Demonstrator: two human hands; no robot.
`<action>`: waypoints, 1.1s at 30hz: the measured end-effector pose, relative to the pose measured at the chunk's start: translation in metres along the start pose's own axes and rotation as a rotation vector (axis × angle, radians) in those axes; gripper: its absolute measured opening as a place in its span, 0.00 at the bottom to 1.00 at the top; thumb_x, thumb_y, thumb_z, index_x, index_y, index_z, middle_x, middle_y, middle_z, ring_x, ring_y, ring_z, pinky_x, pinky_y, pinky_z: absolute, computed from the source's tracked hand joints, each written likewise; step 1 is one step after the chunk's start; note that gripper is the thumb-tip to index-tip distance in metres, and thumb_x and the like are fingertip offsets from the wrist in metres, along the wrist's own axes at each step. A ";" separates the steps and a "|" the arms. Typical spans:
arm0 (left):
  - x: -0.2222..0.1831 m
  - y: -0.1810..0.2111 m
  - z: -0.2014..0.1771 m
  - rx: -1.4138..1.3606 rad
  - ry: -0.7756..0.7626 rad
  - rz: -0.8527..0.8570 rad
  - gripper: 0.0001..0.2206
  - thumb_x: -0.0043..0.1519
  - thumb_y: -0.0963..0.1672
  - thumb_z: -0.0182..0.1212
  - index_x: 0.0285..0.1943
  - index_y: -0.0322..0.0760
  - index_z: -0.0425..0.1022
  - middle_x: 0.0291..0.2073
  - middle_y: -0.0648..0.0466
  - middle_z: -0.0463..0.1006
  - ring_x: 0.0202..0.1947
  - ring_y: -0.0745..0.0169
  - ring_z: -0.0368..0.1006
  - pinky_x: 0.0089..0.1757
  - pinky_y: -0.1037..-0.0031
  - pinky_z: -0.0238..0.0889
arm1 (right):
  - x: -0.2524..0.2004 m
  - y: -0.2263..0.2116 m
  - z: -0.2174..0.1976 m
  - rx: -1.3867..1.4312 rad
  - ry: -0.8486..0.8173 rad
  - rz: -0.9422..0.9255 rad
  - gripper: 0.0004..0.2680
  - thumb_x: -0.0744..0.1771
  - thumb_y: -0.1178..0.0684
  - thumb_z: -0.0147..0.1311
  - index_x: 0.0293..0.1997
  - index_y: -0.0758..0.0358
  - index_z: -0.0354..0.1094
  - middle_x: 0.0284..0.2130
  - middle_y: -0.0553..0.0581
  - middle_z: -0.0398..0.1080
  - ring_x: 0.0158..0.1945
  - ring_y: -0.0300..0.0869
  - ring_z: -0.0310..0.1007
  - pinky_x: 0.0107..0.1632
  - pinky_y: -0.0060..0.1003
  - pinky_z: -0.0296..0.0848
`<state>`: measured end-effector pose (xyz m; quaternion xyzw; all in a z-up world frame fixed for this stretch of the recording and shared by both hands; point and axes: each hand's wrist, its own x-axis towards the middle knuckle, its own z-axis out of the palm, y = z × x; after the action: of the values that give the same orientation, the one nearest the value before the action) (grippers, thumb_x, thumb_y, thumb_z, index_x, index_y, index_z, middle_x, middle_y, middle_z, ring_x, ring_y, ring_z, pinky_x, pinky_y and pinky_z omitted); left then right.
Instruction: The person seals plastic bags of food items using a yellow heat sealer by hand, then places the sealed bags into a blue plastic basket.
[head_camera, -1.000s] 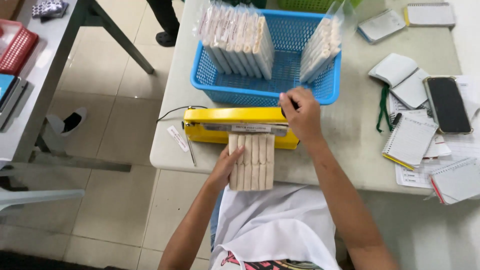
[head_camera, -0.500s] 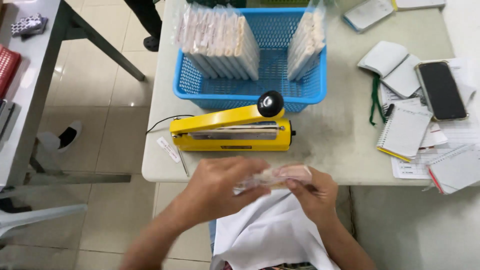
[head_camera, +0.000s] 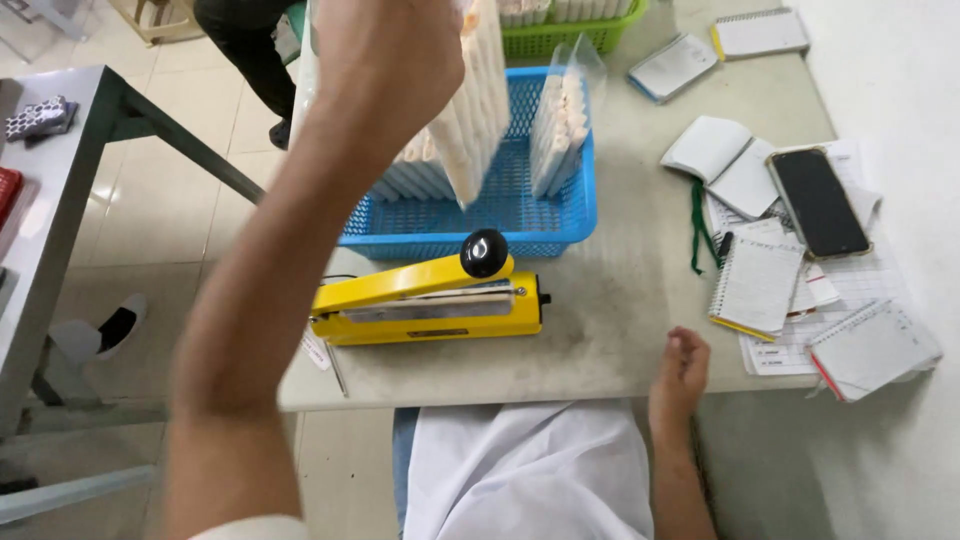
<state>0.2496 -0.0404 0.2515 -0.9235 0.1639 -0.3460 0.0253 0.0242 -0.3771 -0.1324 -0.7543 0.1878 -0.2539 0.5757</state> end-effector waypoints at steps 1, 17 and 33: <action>0.000 -0.001 0.032 0.001 0.005 -0.002 0.11 0.57 0.38 0.65 0.23 0.46 0.72 0.15 0.58 0.68 0.14 0.60 0.62 0.15 0.66 0.47 | -0.001 0.006 0.005 0.002 0.000 -0.006 0.07 0.74 0.50 0.46 0.56 0.58 0.65 0.49 0.51 0.70 0.49 0.36 0.66 0.54 0.31 0.64; -0.028 0.060 0.151 -0.186 -0.347 -0.029 0.10 0.62 0.46 0.56 0.46 0.36 0.71 0.38 0.49 0.74 0.38 0.57 0.68 0.39 0.71 0.67 | -0.015 0.006 0.037 -0.797 0.168 -0.388 0.10 0.71 0.45 0.50 0.49 0.55 0.75 0.45 0.50 0.76 0.49 0.50 0.72 0.48 0.49 0.64; -0.015 0.041 0.144 -0.402 0.093 0.041 0.17 0.70 0.42 0.47 0.24 0.44 0.56 0.11 0.58 0.50 0.11 0.66 0.37 0.18 0.69 0.32 | -0.009 0.011 0.036 -0.868 0.173 -0.416 0.07 0.67 0.46 0.55 0.46 0.50 0.74 0.43 0.50 0.74 0.45 0.53 0.71 0.46 0.52 0.64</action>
<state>0.3201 -0.0836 0.1264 -0.8895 0.2495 -0.3478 -0.1600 0.0390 -0.3473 -0.1521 -0.9223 0.1690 -0.3234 0.1272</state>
